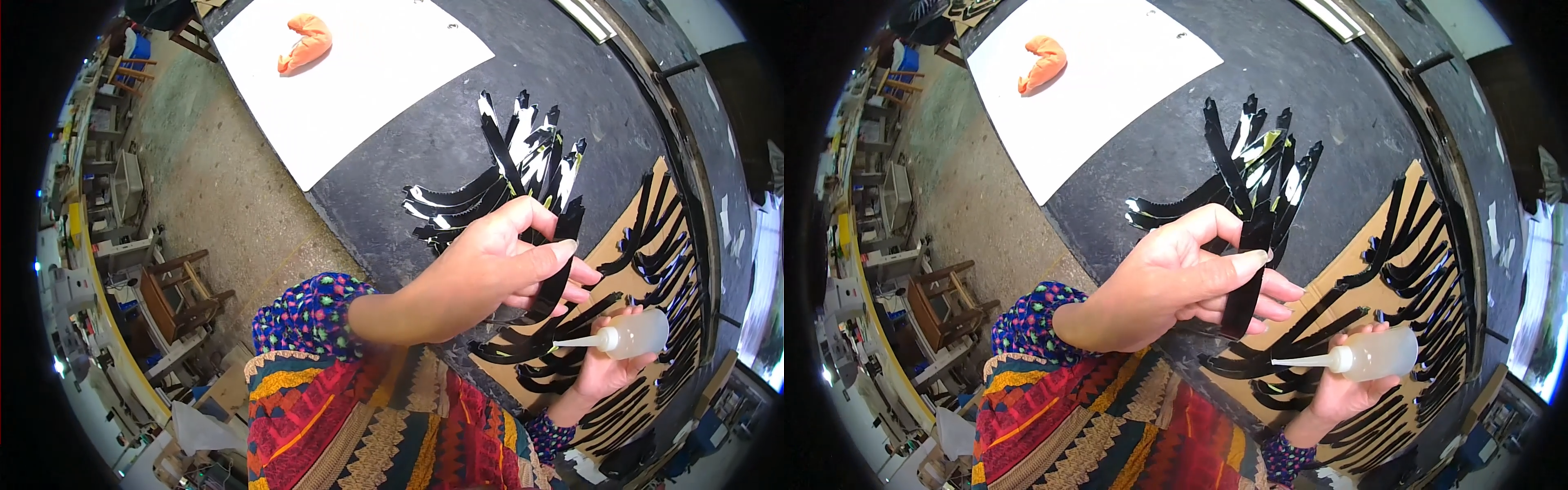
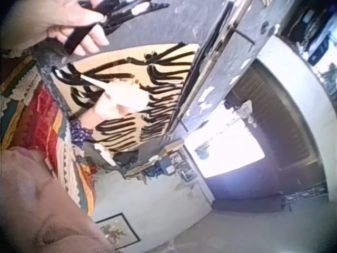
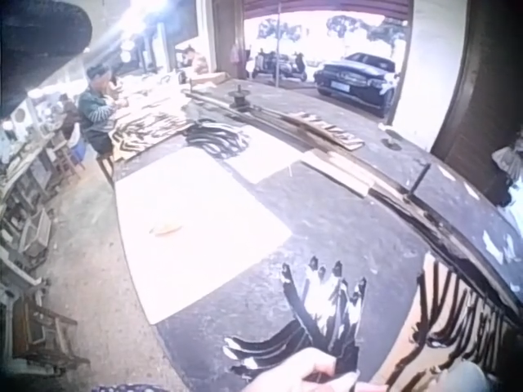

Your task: The recorder applies adhesive to individual black shoe components using a plastic squeeze bottle.

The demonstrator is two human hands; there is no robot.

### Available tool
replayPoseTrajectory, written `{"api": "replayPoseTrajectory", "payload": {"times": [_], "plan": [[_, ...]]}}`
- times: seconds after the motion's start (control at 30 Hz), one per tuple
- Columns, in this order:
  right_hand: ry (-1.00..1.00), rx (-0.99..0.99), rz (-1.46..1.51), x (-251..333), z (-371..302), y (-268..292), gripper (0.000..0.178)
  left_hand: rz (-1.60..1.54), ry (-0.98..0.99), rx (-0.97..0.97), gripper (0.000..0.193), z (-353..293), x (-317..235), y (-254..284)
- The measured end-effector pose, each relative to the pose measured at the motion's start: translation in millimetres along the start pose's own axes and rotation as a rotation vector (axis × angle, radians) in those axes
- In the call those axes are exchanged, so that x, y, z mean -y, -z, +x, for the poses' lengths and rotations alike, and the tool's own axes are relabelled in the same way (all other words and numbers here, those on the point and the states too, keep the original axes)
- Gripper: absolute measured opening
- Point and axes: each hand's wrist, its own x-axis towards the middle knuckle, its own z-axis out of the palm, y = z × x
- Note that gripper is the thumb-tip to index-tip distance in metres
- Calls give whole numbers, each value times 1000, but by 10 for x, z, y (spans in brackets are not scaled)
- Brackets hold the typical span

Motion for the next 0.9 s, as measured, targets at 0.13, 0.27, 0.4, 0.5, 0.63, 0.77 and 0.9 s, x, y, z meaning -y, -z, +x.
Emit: {"api": "replayPoseTrajectory", "payload": {"times": [0.13, 0.27, 0.4, 0.5, 0.63, 0.77, 0.9], "plan": [[9, -4, 1, 10, -4, 10, 57, 13, 22, -13, 27, 11, -8, -9], [1, -22, 20, 10, -10, 10, 58, 9, 42, -21, 27, 16, -22, 2], [8, -42, 16, 13, -18, 13, 59, 4, 56, -20, 26, 28, -17, 25], [14, -43, 6, 18, -26, 21, 60, 9, 52, -26, 25, 33, -4, 37], [13, -45, 10, 24, -35, 35, 61, -5, 59, -15, 24, 43, 4, 46], [13, -44, 10, 28, -41, 44, 61, 0, 58, -12, 24, 49, -2, 52], [13, -42, 8, 33, -46, 53, 62, -7, 50, -3, 24, 57, -2, 62]]}}
